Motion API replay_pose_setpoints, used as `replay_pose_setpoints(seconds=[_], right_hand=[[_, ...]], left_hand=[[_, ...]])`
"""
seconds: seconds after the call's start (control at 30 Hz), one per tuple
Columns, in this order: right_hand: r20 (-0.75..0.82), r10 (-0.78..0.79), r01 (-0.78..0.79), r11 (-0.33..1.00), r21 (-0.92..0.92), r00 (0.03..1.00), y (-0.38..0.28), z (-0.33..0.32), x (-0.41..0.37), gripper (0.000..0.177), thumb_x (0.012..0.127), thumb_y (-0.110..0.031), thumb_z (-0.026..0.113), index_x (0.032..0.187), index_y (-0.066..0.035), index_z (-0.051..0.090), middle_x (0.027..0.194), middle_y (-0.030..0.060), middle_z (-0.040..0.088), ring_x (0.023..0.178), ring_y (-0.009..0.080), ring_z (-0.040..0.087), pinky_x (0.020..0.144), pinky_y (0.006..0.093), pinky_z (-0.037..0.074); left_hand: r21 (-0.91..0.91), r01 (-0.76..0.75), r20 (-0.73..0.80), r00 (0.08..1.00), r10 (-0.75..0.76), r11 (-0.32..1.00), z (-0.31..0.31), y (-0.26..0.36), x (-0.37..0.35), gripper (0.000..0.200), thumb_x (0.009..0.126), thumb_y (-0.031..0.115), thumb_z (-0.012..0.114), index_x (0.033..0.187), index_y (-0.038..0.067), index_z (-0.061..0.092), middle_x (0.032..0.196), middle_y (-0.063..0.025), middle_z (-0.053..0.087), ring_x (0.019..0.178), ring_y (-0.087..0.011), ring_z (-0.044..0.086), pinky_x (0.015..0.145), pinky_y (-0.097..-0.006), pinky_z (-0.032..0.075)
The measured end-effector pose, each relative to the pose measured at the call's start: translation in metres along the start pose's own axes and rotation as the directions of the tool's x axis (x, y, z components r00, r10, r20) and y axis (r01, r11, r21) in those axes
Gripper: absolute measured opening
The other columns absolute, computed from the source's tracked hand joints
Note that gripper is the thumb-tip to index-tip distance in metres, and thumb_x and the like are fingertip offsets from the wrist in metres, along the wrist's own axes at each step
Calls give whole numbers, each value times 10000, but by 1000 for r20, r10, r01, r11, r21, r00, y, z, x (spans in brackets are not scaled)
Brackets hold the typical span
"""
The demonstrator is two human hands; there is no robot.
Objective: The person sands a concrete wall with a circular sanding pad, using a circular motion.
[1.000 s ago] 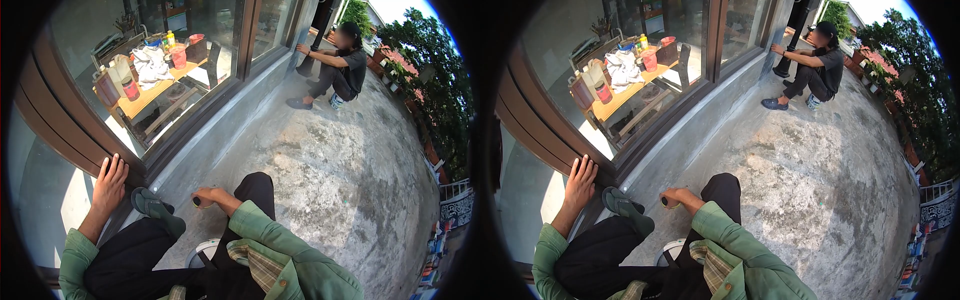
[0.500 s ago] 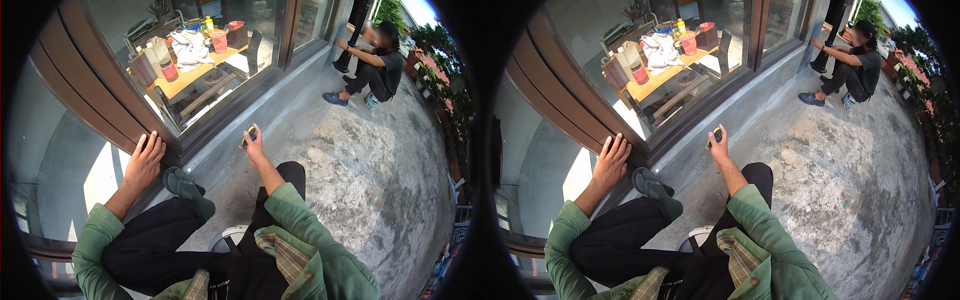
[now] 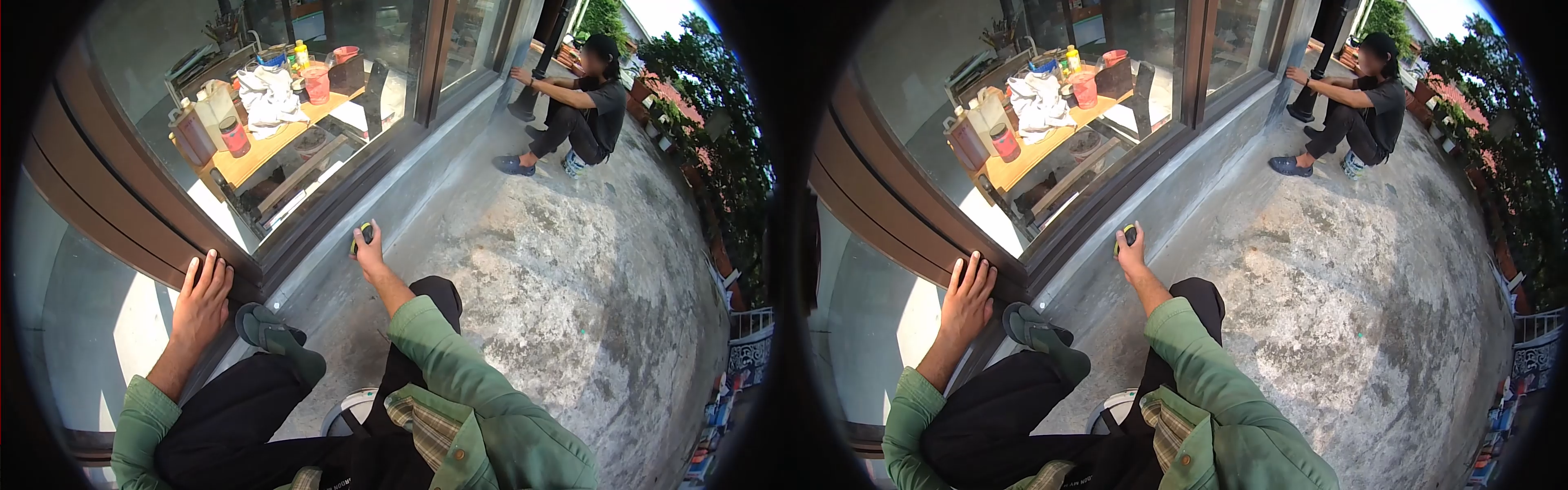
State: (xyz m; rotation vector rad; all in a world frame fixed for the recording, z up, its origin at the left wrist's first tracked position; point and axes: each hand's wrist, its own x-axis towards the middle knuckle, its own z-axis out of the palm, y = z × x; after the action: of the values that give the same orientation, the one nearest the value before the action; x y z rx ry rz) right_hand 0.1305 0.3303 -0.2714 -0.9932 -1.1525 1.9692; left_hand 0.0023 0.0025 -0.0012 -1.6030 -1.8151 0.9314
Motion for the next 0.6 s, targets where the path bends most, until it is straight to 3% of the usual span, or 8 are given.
replay_pose_setpoints(seconds=[0.1, 0.33, 0.4, 0.5, 0.6], right_hand=[[-30, 35, -35, 999, 10, 999, 7, 14, -7, 842, 994, -301, 695, 1605, -232, 118, 1472, 188, 409, 1157, 290, 558, 758, 418, 596], [25, 52, -53, 996, 66, 998, 41, 38, -19, 741, 1006, -314, 677, 1555, -158, 206, 1423, 157, 433, 1146, 269, 555, 754, 407, 610], [44, 70, -74, 995, 71, 997, 45, 37, -21, 741, 991, -345, 687, 1555, -179, 235, 1489, 118, 367, 1208, 285, 533, 815, 411, 607], [27, 17, -17, 1000, 17, 999, 41, 36, -16, 724, 994, -342, 684, 1545, -175, 246, 1480, 124, 383, 1200, 281, 537, 817, 414, 600], [8, 5, -5, 997, 83, 1000, 34, 33, -15, 756, 1000, -328, 685, 1557, -151, 206, 1389, 138, 460, 1115, 238, 552, 748, 410, 590]], left_hand=[[-17, 1, -5, 1000, -1, 1000, 3, 0, -1, 627, 963, 384, 547, 1515, 105, 445, 1566, -58, 433, 1543, -264, 256, 1291, -489, 156], [-30, 5, -9, 1000, -6, 1000, 4, 2, 0, 614, 965, 371, 546, 1509, 102, 453, 1563, -60, 436, 1544, -265, 258, 1289, -491, 169], [-36, 17, -17, 1000, -17, 999, 4, 2, 0, 613, 964, 370, 546, 1509, 103, 455, 1562, -60, 437, 1545, -265, 256, 1289, -492, 166], [-36, 13, -7, 1000, -13, 999, 3, 2, 0, 617, 961, 370, 550, 1510, 105, 453, 1562, -60, 437, 1545, -265, 255, 1290, -491, 162], [-31, 9, -2, 1000, -9, 999, 2, 1, 0, 620, 961, 370, 549, 1514, 107, 450, 1564, -60, 435, 1547, -264, 252, 1291, -492, 157]])
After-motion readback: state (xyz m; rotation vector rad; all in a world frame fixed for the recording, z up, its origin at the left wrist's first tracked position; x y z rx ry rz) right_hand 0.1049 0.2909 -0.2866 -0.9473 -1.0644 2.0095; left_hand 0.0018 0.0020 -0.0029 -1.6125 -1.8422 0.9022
